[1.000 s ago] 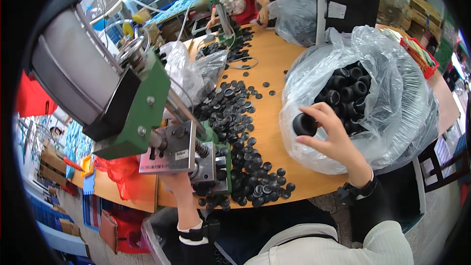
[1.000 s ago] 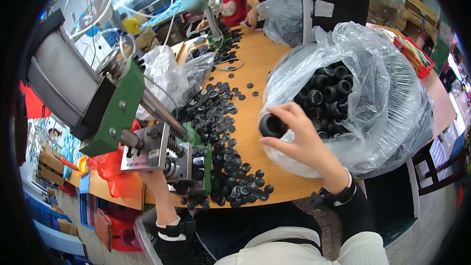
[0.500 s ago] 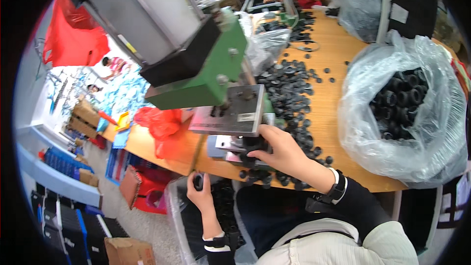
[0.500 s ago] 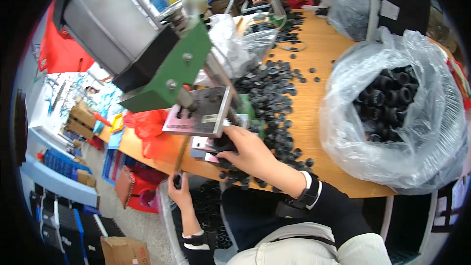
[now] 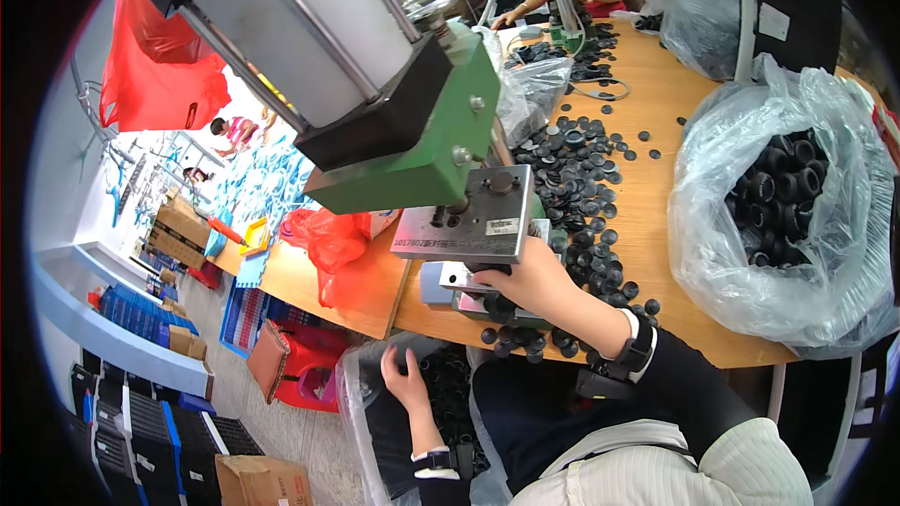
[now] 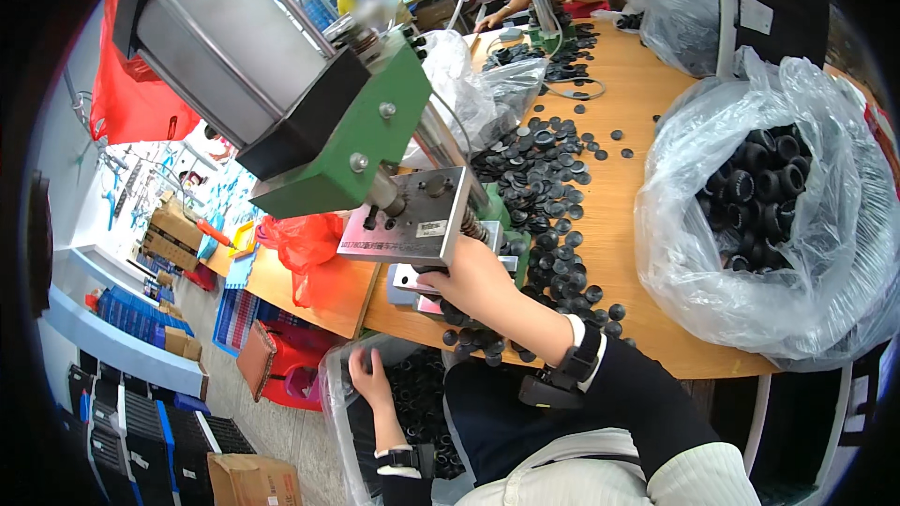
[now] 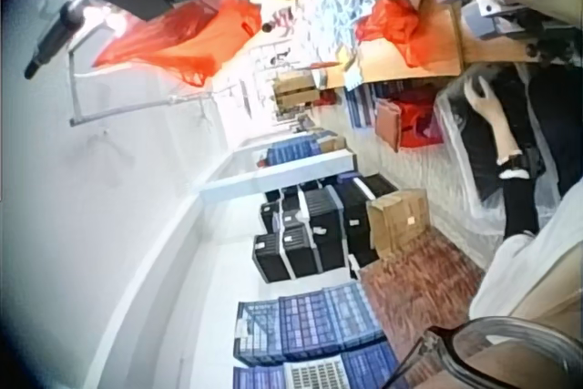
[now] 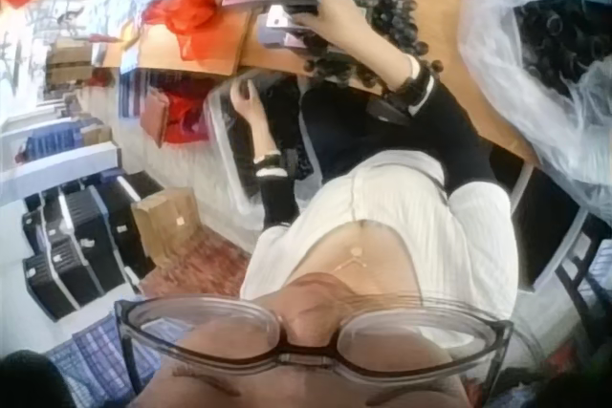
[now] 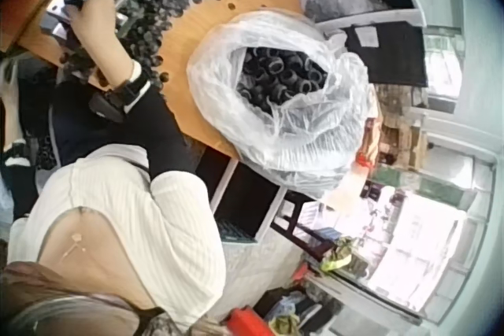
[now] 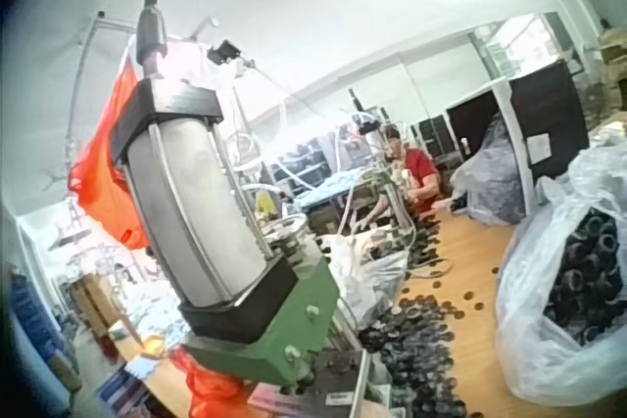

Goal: Press small black parts into a larger black component using a manual press machine.

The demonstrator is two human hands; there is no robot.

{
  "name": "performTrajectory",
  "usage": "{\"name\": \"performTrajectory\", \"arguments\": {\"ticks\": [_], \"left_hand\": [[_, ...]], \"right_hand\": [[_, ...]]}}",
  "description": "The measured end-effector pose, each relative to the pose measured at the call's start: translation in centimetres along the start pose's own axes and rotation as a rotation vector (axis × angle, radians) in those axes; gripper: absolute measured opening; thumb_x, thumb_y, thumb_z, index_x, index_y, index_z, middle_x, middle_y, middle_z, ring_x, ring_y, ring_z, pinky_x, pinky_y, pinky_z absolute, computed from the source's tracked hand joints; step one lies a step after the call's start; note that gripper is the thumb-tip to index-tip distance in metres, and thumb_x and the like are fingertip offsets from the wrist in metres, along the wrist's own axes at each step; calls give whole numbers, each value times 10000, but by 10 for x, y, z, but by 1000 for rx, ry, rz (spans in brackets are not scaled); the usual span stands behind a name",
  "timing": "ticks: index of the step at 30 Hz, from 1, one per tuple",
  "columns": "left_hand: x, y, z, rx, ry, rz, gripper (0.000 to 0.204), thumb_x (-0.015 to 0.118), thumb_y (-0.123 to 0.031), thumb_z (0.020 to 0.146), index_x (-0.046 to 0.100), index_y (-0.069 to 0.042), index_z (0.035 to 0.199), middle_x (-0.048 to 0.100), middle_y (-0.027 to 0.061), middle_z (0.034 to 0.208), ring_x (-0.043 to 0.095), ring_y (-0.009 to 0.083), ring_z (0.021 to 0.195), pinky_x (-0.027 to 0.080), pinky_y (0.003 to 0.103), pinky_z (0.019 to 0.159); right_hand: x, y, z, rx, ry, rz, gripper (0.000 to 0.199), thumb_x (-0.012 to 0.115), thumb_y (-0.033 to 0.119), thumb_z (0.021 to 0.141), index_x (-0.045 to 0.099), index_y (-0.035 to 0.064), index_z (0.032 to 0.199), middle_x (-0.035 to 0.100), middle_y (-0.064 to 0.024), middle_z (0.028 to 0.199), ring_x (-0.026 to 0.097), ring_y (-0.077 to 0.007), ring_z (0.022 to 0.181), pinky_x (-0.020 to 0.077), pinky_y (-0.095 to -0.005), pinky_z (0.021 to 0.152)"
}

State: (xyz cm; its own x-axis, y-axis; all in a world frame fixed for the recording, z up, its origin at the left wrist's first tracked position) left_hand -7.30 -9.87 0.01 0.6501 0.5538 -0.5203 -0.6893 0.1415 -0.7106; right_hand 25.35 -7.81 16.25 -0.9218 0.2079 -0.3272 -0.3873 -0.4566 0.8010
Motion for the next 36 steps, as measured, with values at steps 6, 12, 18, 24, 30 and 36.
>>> {"name": "performTrajectory", "arguments": {"ticks": [6, 12, 18, 24, 30, 36], "left_hand": [[88, -94, 68, 533, 167, -9, 282, 583, -39, 827, 585, 20, 1103, 592, 195, 1148, 548, 352, 1100, 403, 416, 955], [128, 14, 123, 219, 550, -53, 238, 610, -135, 803, 600, 10, 991, 627, 157, 937, 610, 294, 877, 474, 380, 756], [156, -3, 91, 462, 479, 52, 156, 576, -42, 778, 647, 12, 906, 662, 145, 903, 633, 295, 881, 482, 373, 751], [162, -18, 82, 302, 453, -135, 243, 521, 11, 730, 648, 34, 937, 650, 190, 959, 603, 368, 941, 463, 429, 811], [130, 42, 140, 388, 699, 47, 371, 438, -88, 914, 479, 52, 1255, 499, 208, 1300, 458, 338, 1221, 346, 388, 1015], [83, -85, 87, 241, 294, -199, 362, 395, -104, 953, 456, 64, 1268, 495, 145, 1281, 469, 247, 1184, 327, 341, 1029]], "right_hand": [[-25, 2, -30, -5, 53, 24, 678, 769, 229, 740, 441, 14, 1293, 563, -225, 1160, 562, -382, 1037, 469, -395, 852], [-170, -22, -63, 202, -298, -194, 463, 712, 266, 812, 556, -9, 1150, 626, -174, 1091, 604, -277, 1022, 470, -354, 875], [-351, -130, -132, 624, -494, -923, 333, 692, 170, 749, 598, 13, 1028, 601, -172, 1035, 580, -333, 1005, 489, -410, 830], [-328, -142, -132, 606, -319, -1539, 361, 710, 123, 695, 494, 33, 971, 515, -111, 937, 592, -266, 898, 542, -351, 667], [-328, -140, -102, 789, -526, -1243, 639, 777, 164, 664, 458, 78, 1212, 547, -146, 1008, 631, -300, 858, 524, -406, 670], [-340, -116, -116, 406, -483, -1162, 525, 763, 147, 641, 520, 78, 1101, 500, -150, 1109, 547, -316, 985, 508, -414, 736]]}}
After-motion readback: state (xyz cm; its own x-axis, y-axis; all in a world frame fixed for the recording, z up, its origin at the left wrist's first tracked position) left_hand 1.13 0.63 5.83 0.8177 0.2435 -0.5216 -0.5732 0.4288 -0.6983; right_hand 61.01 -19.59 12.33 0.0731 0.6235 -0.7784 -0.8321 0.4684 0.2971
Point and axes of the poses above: each hand's wrist, its own z-axis towards the middle knuckle, its own x-axis out of the palm, y = z × x, the point moved 3 cm from there along z, towards the middle knuckle
